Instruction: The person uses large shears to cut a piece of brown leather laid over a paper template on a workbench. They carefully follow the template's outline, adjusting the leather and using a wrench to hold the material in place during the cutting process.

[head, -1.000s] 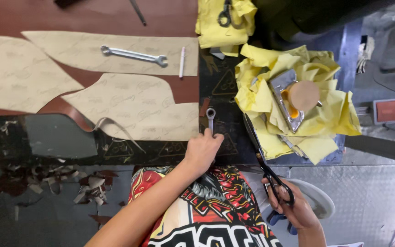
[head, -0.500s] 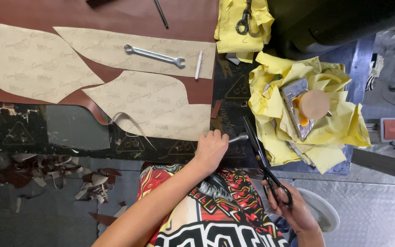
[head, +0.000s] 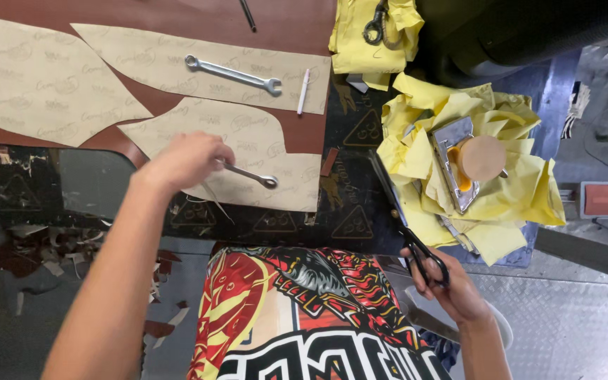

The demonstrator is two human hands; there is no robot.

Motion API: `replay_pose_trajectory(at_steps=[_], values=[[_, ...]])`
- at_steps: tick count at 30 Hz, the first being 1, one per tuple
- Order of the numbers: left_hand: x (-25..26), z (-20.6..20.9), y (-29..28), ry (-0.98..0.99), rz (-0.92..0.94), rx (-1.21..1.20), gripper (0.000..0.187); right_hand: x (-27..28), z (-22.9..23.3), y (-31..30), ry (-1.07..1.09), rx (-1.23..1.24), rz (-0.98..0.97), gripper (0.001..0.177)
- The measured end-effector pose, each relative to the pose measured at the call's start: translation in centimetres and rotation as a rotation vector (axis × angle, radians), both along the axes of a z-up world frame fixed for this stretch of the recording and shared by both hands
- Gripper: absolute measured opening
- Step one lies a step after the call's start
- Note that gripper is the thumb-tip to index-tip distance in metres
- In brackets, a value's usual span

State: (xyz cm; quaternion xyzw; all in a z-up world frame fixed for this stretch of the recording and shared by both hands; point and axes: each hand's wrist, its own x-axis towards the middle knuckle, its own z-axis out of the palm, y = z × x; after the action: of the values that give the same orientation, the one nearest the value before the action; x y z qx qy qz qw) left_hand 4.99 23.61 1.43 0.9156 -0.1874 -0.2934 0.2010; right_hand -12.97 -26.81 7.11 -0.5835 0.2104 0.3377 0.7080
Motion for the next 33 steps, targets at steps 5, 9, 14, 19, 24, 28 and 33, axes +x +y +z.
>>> replay_pose_trajectory(at_steps=[5,9,14,19,24,28,33], values=[[2.4,-1.4,0.2,0.003,-0.042,0.211,0.019,4.8,-0.7,1.3,-0.018,-0.100,0.275,0.048],[0.9,-1.5,-0.6,-0.192,0.034,0.209,0.024,9.5,-0.9,0.0,0.000,-0.192,0.501,0.039],[-3.1,-2.4,-6.7,-0.405,0.417,-0.015,0.062,15.2,-1.2,-2.3,0.007,-0.277,0.698,0.032],[-6.0,-1.9,-14.8,-0.194,0.485,0.193,0.113,19.3,-1.6,-4.3,0.086,-0.334,0.767,0.033],[-6.9,-2.8,-14.9,-0.199,0.512,0.170,0.116,22.8,-3.0,-5.4,0.091,-0.343,0.889,0.045],[-6.8,-3.1,-14.8,-0.202,0.505,0.165,0.117,25.1,-3.6,-4.8,0.133,-0.529,0.999,0.044],[-6.9,-3.0,-14.8,-0.210,0.499,0.153,0.115,27.0,-2.8,-4.4,0.179,-0.410,0.991,0.039]])
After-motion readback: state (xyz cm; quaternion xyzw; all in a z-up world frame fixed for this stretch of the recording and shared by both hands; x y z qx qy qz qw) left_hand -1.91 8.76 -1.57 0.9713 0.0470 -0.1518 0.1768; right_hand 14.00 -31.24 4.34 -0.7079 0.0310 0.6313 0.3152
